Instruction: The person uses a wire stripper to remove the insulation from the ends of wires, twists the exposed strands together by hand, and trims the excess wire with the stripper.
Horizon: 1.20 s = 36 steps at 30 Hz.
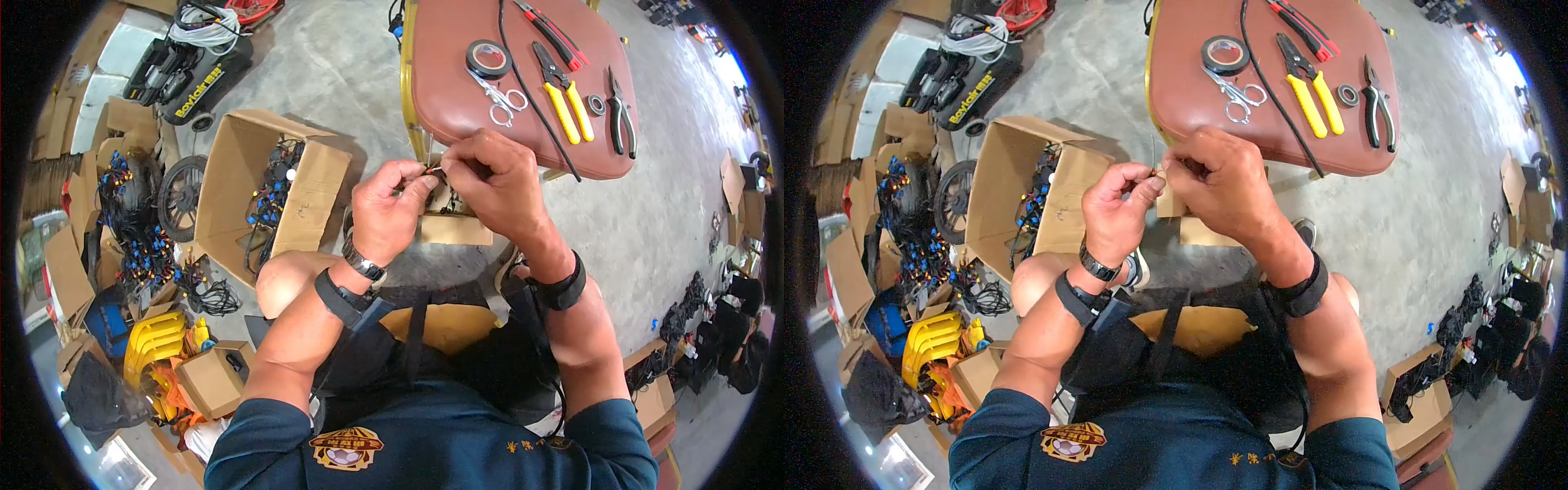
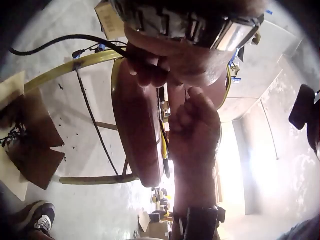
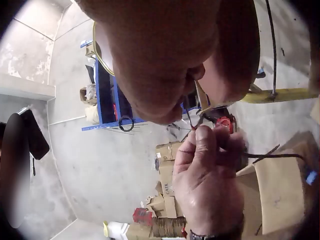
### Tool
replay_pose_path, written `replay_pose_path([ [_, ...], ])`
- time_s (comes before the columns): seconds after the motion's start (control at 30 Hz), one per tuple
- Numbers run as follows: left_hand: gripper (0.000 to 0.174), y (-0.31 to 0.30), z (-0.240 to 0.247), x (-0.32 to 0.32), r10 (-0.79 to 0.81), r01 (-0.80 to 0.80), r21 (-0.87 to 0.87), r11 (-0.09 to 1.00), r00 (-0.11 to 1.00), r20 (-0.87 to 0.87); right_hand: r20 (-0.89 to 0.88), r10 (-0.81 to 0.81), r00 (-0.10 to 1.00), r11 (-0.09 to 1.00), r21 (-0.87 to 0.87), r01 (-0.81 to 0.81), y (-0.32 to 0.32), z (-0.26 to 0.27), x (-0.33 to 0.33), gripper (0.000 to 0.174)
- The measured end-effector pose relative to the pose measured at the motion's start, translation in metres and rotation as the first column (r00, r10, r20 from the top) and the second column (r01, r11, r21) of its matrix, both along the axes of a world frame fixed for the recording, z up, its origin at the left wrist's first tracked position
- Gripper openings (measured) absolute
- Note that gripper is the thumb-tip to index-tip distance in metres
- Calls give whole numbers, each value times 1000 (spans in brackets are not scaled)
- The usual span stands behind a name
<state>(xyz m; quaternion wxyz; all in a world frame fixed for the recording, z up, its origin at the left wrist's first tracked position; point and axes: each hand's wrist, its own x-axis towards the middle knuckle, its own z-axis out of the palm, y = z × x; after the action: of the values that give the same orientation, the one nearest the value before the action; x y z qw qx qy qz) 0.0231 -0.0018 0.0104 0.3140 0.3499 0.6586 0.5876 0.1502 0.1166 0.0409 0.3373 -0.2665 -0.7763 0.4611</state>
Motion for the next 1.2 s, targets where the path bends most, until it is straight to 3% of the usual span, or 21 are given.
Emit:
replay_pose_path([
  [0.1,12,2,-6,-1,17,-17,4,1000,999,-41,23,14,1000,999,28,-15,4,-4,2,5],
  [0.3,14,3,-7,-3,41,-40,-20,999,997,59,12,24,1000,999,-35,-23,-3,1,1,3],
  [0.6,14,1,-13,-9,46,-48,14,999,995,94,82,56,995,998,8,-57,-1,-13,-1,3],
  [0.9,11,0,-7,-6,2,-3,8,1000,986,168,103,49,993,975,-219,-25,4,-12,-1,4],
  [1.0,8,-3,-12,-12,-60,59,7,998,997,55,21,58,998,847,-530,-38,7,-6,0,8],
  [1.2,7,-3,4,-5,-98,98,-10,995,993,-70,36,134,990,762,-642,-80,15,-5,6,19],
])
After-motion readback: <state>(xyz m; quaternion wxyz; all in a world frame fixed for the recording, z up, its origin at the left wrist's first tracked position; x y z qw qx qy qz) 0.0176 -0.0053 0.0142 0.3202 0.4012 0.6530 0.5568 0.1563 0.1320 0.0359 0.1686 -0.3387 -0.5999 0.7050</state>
